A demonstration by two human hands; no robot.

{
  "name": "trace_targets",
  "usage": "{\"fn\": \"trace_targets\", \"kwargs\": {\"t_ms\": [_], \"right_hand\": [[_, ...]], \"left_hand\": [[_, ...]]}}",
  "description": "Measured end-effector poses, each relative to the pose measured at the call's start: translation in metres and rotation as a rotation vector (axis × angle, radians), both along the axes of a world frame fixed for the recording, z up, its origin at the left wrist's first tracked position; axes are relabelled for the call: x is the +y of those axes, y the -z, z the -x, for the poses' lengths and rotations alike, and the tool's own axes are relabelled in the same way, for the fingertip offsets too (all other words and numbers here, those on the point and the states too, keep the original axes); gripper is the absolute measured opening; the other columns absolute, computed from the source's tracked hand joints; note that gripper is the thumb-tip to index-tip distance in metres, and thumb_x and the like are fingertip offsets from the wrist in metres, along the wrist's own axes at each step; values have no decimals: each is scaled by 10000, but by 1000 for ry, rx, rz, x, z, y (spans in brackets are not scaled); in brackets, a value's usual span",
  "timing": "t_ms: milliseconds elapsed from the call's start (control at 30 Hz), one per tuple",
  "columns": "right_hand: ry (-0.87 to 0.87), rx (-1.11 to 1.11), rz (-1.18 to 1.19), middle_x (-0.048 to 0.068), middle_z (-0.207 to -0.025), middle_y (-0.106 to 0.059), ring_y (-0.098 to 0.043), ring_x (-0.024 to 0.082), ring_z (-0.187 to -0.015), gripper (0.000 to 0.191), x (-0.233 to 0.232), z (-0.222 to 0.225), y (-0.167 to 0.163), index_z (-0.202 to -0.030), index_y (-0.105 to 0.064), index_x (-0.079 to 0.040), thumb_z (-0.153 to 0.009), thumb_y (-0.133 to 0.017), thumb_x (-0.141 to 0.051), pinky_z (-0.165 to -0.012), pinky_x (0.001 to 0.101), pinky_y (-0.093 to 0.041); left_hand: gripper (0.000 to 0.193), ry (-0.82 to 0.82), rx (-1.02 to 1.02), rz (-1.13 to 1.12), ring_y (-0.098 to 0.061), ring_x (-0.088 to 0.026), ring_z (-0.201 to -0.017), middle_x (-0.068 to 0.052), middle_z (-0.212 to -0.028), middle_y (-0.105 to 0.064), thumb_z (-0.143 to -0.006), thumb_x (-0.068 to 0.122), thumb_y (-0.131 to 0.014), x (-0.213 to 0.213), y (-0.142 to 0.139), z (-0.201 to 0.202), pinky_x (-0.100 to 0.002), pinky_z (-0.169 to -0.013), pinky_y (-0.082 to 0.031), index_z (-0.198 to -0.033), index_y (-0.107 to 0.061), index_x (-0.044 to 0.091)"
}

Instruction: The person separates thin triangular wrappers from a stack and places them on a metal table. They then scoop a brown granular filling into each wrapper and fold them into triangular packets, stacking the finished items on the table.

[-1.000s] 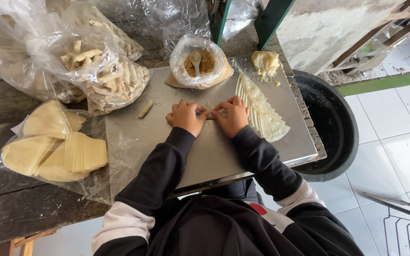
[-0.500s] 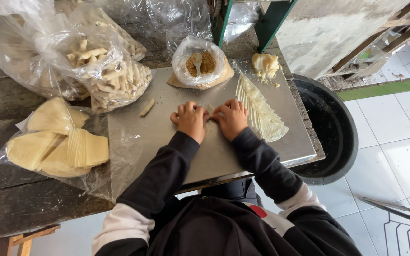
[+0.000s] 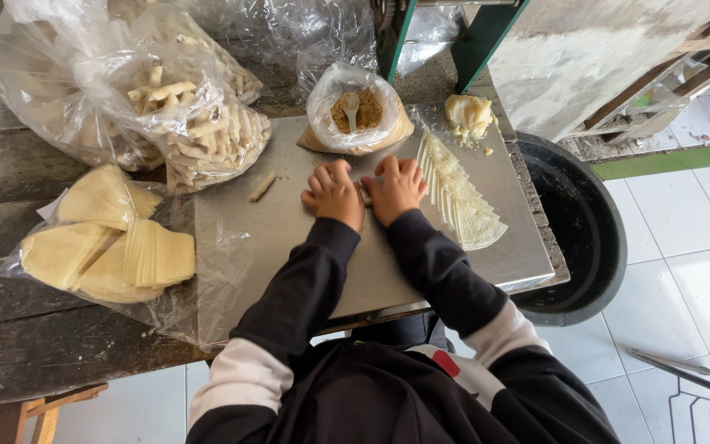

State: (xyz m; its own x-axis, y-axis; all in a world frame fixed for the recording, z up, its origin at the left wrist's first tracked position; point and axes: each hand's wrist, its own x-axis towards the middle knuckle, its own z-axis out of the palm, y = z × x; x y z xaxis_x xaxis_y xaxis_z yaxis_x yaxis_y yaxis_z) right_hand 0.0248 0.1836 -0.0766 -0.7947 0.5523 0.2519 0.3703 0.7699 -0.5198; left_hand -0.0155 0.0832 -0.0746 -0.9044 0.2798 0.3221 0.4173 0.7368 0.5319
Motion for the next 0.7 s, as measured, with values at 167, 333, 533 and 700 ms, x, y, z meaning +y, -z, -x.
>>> {"fn": "trace_targets", "kwargs": {"t_ms": [167, 333, 533, 700], "right_hand": [[115, 101, 45, 105, -1078, -540, -481, 290, -1054, 290, 7, 17, -14, -986, -634, -154, -924, -751, -412, -928, 498, -336], [-116, 598, 228, 64, -1028, -543, -528, 165, -918, 107, 42, -30, -20, -1035, -568, -53, -1053, -624, -142, -835, 282, -487], [47, 608, 161, 71, -1053, -542, -520, 194, -956, 84, 72, -120, -27, -1050, -575, -22, -1077, -632, -77, -891, 316, -468], [-147, 259, -12, 92, -1087, -620, -595, 266, -1024, 214, 107, -174, -34, -996, -712, -75, -823, -815, -150, -897, 361, -471]], "left_hand": [[222, 64, 56, -106, -518, -300, -1126, -83, -1169, -582, -929, 177, -684, -3, -13, 17, -489, -891, -336, -1127, -583, 171], [201, 387, 118, -34, -629, -264, -924, -8, -895, -677, -733, 278, -773, -13, -8, 6, -482, -808, -398, -885, -680, 185], [26, 3, 358, -22, -658, -224, -978, -24, -998, -728, -931, 173, -687, -54, 0, 48, -495, -950, -407, -924, -712, 172], [220, -262, 298, 273, -640, -291, -1046, -97, -1089, -694, -921, 233, -769, -104, 4, 63, -510, -975, -384, -1095, -719, 107]]}}
